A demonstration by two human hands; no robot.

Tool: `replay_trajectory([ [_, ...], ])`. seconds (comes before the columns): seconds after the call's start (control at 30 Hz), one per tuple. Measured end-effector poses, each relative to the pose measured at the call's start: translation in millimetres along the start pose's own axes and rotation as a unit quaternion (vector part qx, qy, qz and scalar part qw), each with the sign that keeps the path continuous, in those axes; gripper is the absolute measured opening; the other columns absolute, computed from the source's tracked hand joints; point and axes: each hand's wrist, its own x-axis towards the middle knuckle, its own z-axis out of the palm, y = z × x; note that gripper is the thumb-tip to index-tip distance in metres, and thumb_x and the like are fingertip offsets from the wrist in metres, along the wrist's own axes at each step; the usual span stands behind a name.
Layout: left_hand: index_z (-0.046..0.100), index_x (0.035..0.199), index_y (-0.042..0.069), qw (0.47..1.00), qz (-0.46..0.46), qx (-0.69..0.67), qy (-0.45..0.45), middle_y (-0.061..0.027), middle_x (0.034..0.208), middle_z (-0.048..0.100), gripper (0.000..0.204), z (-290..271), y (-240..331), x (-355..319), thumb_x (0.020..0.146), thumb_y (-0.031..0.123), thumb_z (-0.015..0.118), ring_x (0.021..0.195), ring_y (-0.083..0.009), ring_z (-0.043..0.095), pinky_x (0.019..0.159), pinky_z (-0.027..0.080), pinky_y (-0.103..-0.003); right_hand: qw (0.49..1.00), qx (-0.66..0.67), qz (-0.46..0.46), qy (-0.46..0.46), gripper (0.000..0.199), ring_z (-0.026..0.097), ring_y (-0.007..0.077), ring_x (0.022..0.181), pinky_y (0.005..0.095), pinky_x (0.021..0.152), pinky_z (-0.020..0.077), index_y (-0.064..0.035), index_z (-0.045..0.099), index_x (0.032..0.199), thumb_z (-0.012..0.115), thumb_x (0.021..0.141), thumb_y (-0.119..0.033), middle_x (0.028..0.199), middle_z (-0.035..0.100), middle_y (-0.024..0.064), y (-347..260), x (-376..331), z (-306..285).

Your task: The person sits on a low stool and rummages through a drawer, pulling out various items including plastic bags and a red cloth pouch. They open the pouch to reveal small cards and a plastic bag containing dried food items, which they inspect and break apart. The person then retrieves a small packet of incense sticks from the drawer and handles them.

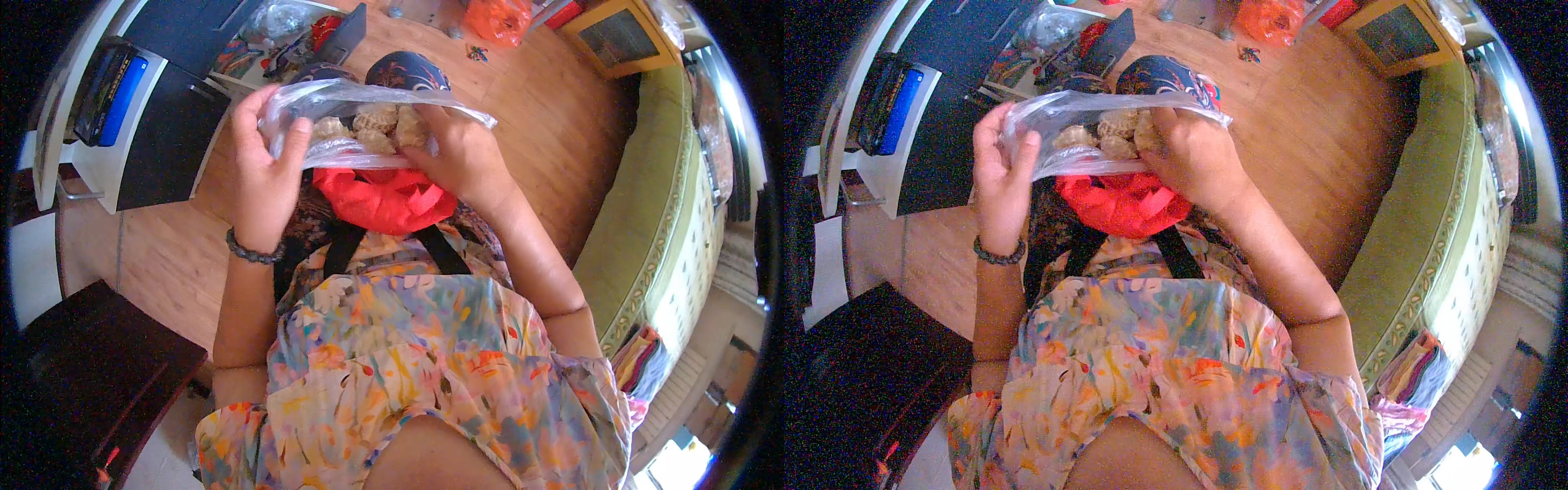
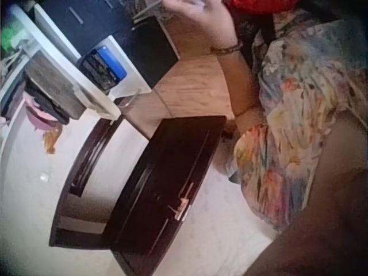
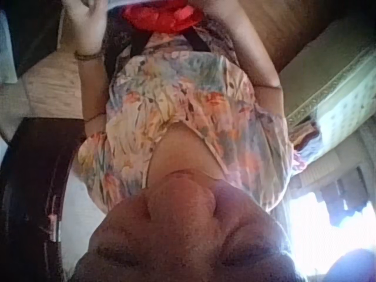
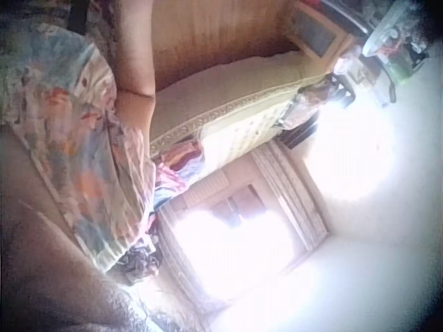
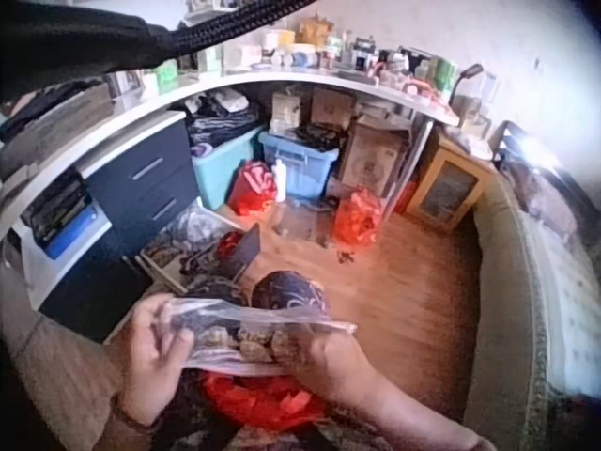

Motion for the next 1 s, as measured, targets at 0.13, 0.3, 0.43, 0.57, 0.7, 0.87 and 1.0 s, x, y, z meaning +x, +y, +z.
replay_trajectory([
  [0.13,0.055,0.106,0.002,0.936,0.3,0.183,0.0,-0.015,0.105,0.057,0.027,9,43,14,0.08,0.0,0.06,0.099,-0.0305,0.055,0.085,0.045,-0.036,0.997,0.023,0.009,0.07,0.032,0.064,0.0339,0.071,0.0422,0.064,0.0512,0.0034,0.059,0.094,0.065,0.08,-0.024,0.08,0.064,0.0201,-15,-2,-14],
  [0.3,0.058,0.101,0.003,0.943,0.15,0.243,-0.171,-0.0156,0.099,0.059,0.02,38,4,20,0.082,0.005,0.059,0.088,-0.0343,0.059,0.075,0.048,-0.04,0.806,0.556,0.203,0.021,0.045,0.064,0.0242,0.087,0.0331,0.078,0.0515,0.0061,0.054,0.112,0.05,0.091,-0.034,0.1,0.065,0.0189,7,3,-16],
  [0.43,0.056,0.111,0.002,0.914,0.147,0.308,-0.221,-0.0157,0.106,0.058,0.038,42,-15,22,0.075,0.008,0.067,0.098,-0.0333,0.057,0.086,0.046,-0.041,0.604,0.754,0.229,-0.118,0.054,0.064,0.0296,0.09,0.0352,0.078,0.0537,0.0051,0.049,0.119,0.036,0.096,-0.043,0.108,0.061,0.0254,42,5,-9],
  [0.57,0.053,0.118,0.003,0.893,0.199,0.327,-0.235,-0.0155,0.108,0.058,0.057,43,-20,24,0.068,0.016,0.075,0.102,-0.0346,0.055,0.089,0.044,-0.042,0.586,0.769,0.249,-0.053,0.056,0.064,0.034,0.094,0.0364,0.079,0.0553,0.0049,0.043,0.124,0.03,0.098,-0.043,0.113,0.056,0.0299,28,7,-8],
  [0.7,0.057,0.11,0.001,0.924,0.125,0.236,-0.273,-0.0171,0.107,0.058,0.046,45,-31,29,0.071,0.019,0.074,0.098,-0.0347,0.056,0.084,0.046,-0.041,0.539,0.81,0.218,-0.079,0.058,0.062,0.0368,0.099,0.0362,0.081,0.0553,0.0036,0.038,0.131,0.029,0.098,-0.044,0.118,0.053,0.0299,36,9,-2],
  [0.87,0.06,0.097,0.001,0.915,0.052,0.31,-0.252,-0.0174,0.099,0.06,0.035,54,-22,36,0.075,0.026,0.071,0.093,-0.0358,0.059,0.077,0.048,-0.043,0.531,0.819,0.2,-0.083,0.062,0.061,0.0344,0.099,0.0363,0.081,0.0535,0.0037,0.036,0.132,0.031,0.097,-0.046,0.12,0.054,0.0257,38,11,0],
  [1.0,0.062,0.099,0.004,0.908,0.075,0.349,-0.221,-0.0176,0.098,0.06,0.037,61,-26,33,0.075,0.03,0.071,0.091,-0.0354,0.06,0.076,0.049,-0.044,0.553,0.807,0.184,-0.093,0.061,0.061,0.0324,0.097,0.035,0.081,0.052,0.0045,0.036,0.132,0.035,0.096,-0.044,0.122,0.054,0.0231,35,11,-7],
])
